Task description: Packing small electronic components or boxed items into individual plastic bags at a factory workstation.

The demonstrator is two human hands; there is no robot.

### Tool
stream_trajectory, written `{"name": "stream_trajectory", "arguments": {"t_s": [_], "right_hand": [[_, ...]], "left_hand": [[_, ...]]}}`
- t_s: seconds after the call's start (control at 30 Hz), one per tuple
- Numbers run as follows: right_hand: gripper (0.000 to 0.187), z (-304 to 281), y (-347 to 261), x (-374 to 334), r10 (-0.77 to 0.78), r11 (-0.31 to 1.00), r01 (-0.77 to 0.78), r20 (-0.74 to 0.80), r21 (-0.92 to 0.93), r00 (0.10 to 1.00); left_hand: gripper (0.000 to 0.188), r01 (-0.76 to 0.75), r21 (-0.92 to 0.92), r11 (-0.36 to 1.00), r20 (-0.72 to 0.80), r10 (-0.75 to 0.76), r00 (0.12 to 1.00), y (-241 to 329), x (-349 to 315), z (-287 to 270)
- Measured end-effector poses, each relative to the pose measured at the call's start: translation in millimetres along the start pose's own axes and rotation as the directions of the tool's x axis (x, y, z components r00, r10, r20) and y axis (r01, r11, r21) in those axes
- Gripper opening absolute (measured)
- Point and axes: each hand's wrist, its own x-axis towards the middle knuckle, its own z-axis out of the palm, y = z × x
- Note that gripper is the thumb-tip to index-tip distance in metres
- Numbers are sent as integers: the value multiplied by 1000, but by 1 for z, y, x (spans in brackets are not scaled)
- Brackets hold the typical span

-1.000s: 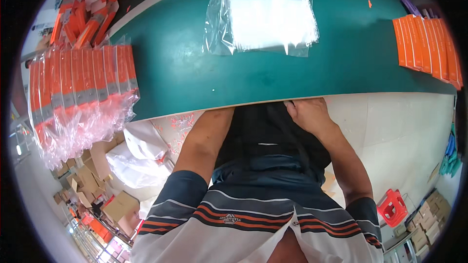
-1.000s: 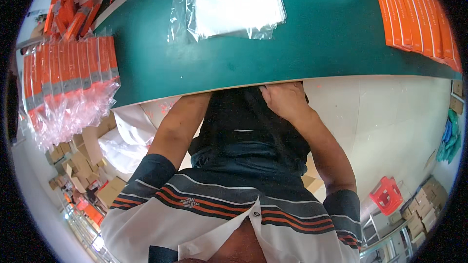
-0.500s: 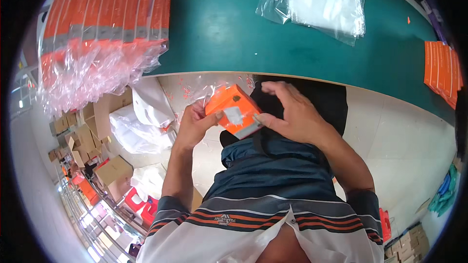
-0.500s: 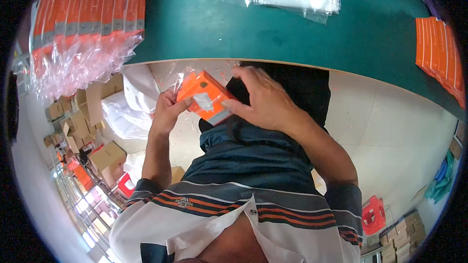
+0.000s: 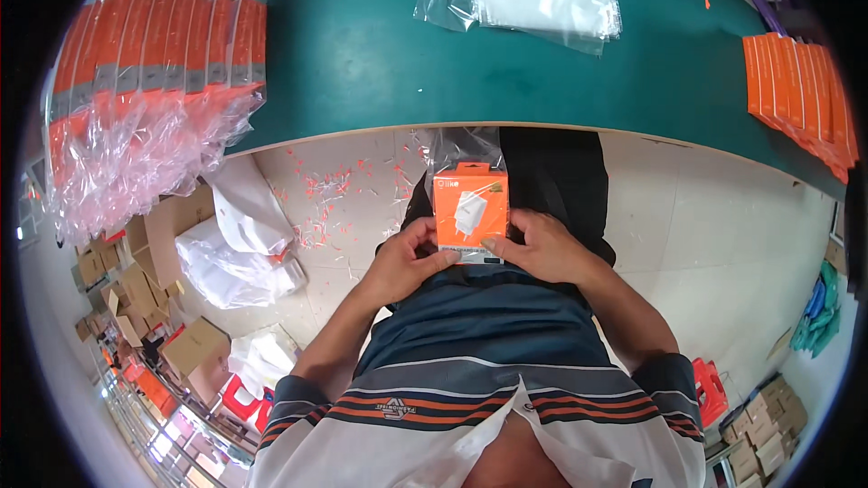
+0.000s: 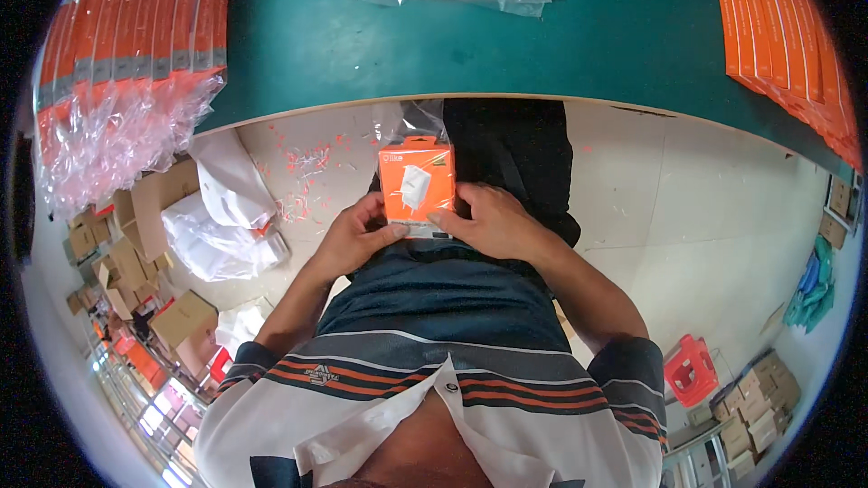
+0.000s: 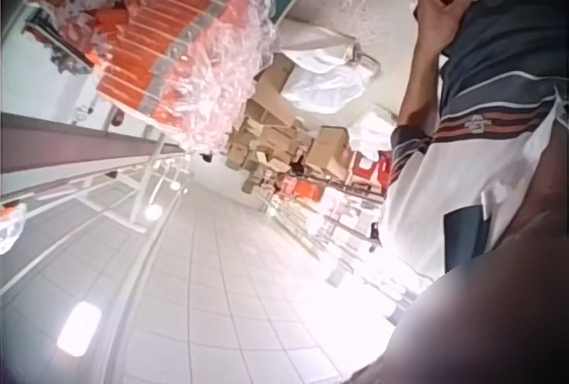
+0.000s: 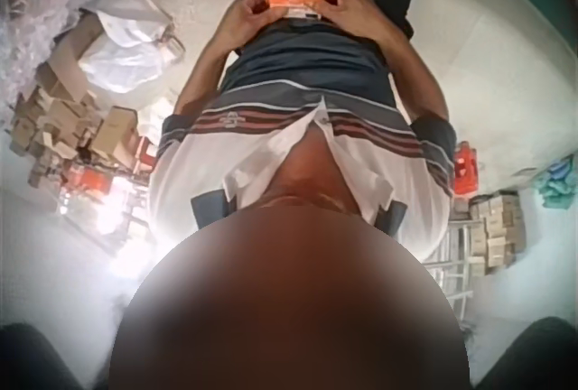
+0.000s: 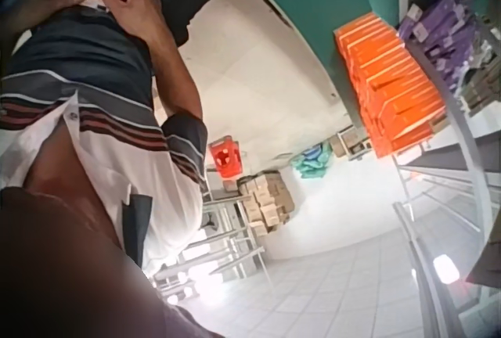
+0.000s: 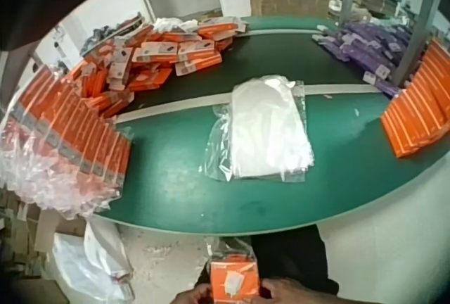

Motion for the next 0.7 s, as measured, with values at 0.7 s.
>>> {"name": "stream_trajectory", "arguments": {"t_s": [0.7], "right_hand": [[45,0,-43,5,-54,943,44,-24,-329,998]], "left_hand": [[66,-309,-4,951,-351,288,891,11,25,34]]}}
